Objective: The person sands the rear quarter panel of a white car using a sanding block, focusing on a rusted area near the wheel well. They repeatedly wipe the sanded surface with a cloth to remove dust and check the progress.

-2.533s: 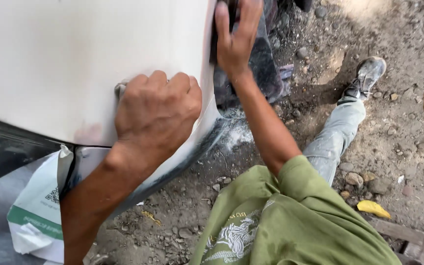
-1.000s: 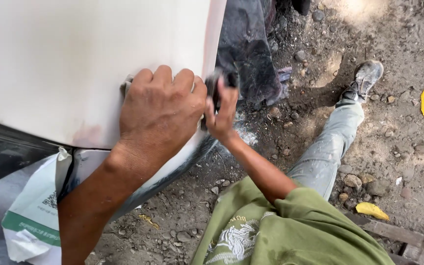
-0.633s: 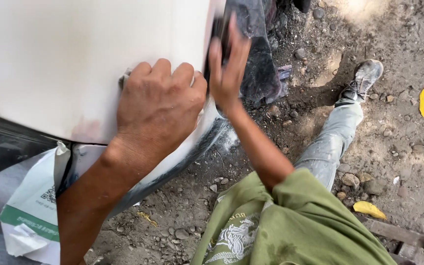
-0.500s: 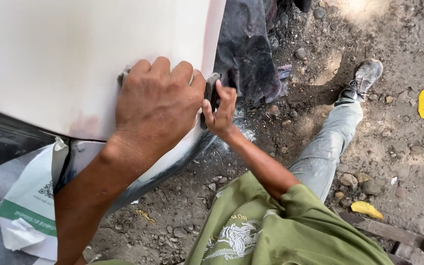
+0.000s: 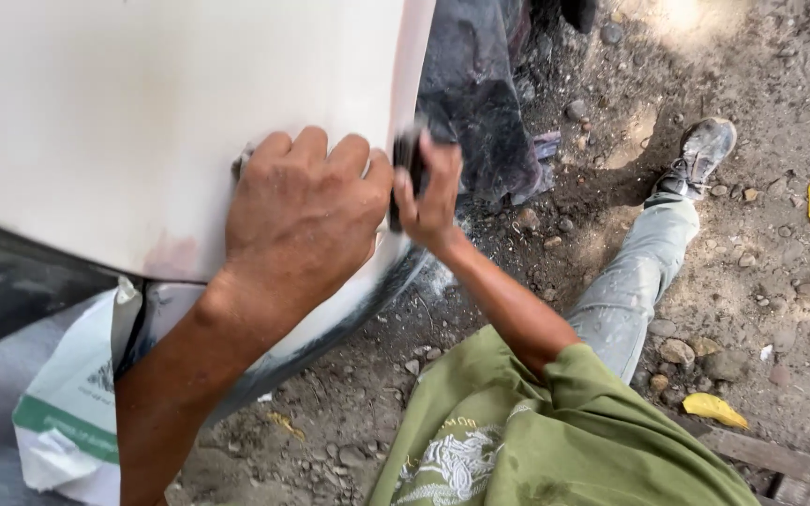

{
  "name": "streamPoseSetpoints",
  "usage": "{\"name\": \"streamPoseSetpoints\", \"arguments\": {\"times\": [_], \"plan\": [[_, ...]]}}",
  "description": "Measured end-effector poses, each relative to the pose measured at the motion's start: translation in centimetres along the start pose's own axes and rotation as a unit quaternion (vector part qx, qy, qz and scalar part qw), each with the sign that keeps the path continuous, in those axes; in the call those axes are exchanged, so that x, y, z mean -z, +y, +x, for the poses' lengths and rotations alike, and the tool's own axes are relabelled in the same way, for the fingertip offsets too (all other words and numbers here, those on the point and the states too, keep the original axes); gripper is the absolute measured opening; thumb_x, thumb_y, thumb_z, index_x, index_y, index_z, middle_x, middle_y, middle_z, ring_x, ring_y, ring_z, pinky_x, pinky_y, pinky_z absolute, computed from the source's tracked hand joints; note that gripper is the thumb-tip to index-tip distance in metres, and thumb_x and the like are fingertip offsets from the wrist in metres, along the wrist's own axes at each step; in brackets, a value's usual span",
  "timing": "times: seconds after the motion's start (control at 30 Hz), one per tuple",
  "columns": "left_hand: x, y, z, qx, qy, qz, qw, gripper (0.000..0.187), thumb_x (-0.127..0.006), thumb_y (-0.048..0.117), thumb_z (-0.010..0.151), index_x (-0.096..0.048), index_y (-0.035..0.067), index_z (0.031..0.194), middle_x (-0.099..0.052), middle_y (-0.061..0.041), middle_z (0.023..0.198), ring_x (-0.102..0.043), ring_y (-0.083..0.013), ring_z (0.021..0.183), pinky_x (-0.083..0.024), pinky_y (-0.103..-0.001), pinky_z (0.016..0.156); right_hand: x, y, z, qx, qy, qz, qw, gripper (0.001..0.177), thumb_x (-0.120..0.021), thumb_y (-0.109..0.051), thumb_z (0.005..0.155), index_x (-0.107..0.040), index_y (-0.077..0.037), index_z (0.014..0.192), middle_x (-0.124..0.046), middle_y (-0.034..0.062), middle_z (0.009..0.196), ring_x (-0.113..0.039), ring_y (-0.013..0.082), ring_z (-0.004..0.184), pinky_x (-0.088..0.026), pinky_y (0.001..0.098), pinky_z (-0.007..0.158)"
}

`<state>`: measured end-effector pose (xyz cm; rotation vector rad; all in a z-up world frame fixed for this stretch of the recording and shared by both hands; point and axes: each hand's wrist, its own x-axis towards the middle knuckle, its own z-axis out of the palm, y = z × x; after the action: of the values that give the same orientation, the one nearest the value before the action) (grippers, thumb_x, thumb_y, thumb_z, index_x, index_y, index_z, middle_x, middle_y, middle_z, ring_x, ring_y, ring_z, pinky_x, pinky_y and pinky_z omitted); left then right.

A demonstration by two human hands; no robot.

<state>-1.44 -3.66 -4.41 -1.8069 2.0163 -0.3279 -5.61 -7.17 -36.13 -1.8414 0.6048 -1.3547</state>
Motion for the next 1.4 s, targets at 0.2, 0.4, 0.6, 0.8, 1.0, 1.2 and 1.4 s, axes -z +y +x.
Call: {"name": "streamPoseSetpoints", "arguments": {"times": [0.2,0.4,0.6,0.8,1.0,1.2,1.4], "plan": [[-0.4,0.1,-0.3,-0.009,-0.019,-0.003,1.0,0.007,-0.072,0.015,0.087,-0.072,0.011,0.081,-0.065,0.0,0.068,-0.058,-0.0126,0.059,-0.043,-0.029,0.052,0.6,-1.5,9.6,-0.095,0.118,-0.063,0.986,0.036,-0.058,-0.019,0.108,-0.048,-0.003,0.139,-0.054,0.018,0.119,-0.052,0.0272,0.109,-0.043,0.0434,0.097],[0.1,0.0,-0.1,0.002,-0.021,-0.017,1.0,0.007,-0.074,0.017,0.082,-0.072,0.011,0.078,-0.065,-0.001,0.067,-0.058,-0.0139,0.058,-0.044,-0.031,0.053,0.2,-0.5,-2.7,0.032,0.028,-0.009,0.999,0.056,-0.057,-0.025,0.105,-0.036,0.0,0.15,-0.053,0.0154,0.123,-0.051,0.0302,0.112,-0.04,0.0529,0.106],[0.8,0.2,0.1,0.0,-0.052,-0.024,0.998,0.006,-0.072,0.015,0.078,-0.069,0.011,0.074,-0.066,-0.001,0.068,-0.059,-0.0153,0.06,-0.044,-0.032,0.053,0.5,2.3,13.2,-0.134,0.112,0.001,0.985,0.03,-0.062,-0.03,0.11,-0.055,-0.009,0.132,-0.052,0.0114,0.108,-0.055,0.0248,0.093,-0.047,0.0421,0.085],[0.7,0.1,0.2,0.007,-0.042,-0.013,0.999,0.006,-0.073,0.012,0.079,-0.068,0.012,0.076,-0.064,0.0,0.069,-0.06,-0.0147,0.06,-0.045,-0.031,0.053,0.7,-1.6,-0.1,-0.019,0.02,0.021,0.999,0.054,-0.05,-0.029,0.111,-0.033,-0.005,0.157,-0.064,0.0087,0.133,-0.058,0.0265,0.124,-0.03,0.0479,0.122],[1.2,0.1,0.3,0.016,-0.043,-0.051,0.998,0.007,-0.072,0.015,0.073,-0.068,0.011,0.075,-0.063,-0.001,0.068,-0.061,-0.0183,0.063,-0.046,-0.035,0.056,0.9,2.1,12.3,0.085,0.094,-0.023,0.992,0.041,-0.052,-0.021,0.111,-0.04,-0.006,0.147,-0.059,0.0183,0.135,-0.058,0.0279,0.123,-0.035,0.0567,0.116],[1.1,-0.2,0.2,0.022,-0.036,-0.056,0.998,0.005,-0.071,0.012,0.078,-0.067,0.013,0.075,-0.062,0.0,0.069,-0.061,-0.018,0.065,-0.046,-0.035,0.059,0.7,0.5,10.0,-0.067,0.094,0.01,0.993,0.048,-0.05,-0.033,0.113,-0.044,-0.005,0.152,-0.052,0.0181,0.155,-0.045,0.0327,0.149,-0.019,0.056,0.133],[1.3,-0.2,0.3,0.02,-0.002,-0.074,0.997,0.007,-0.073,0.016,0.076,-0.07,0.011,0.08,-0.064,-0.002,0.07,-0.062,-0.0199,0.066,-0.047,-0.036,0.059,0.9,-0.2,3.1,0.078,0.027,0.005,0.997,0.058,-0.055,-0.029,0.102,-0.032,-0.007,0.15,-0.052,0.0184,0.128,-0.049,0.0328,0.121,-0.033,0.0509,0.115]]}}
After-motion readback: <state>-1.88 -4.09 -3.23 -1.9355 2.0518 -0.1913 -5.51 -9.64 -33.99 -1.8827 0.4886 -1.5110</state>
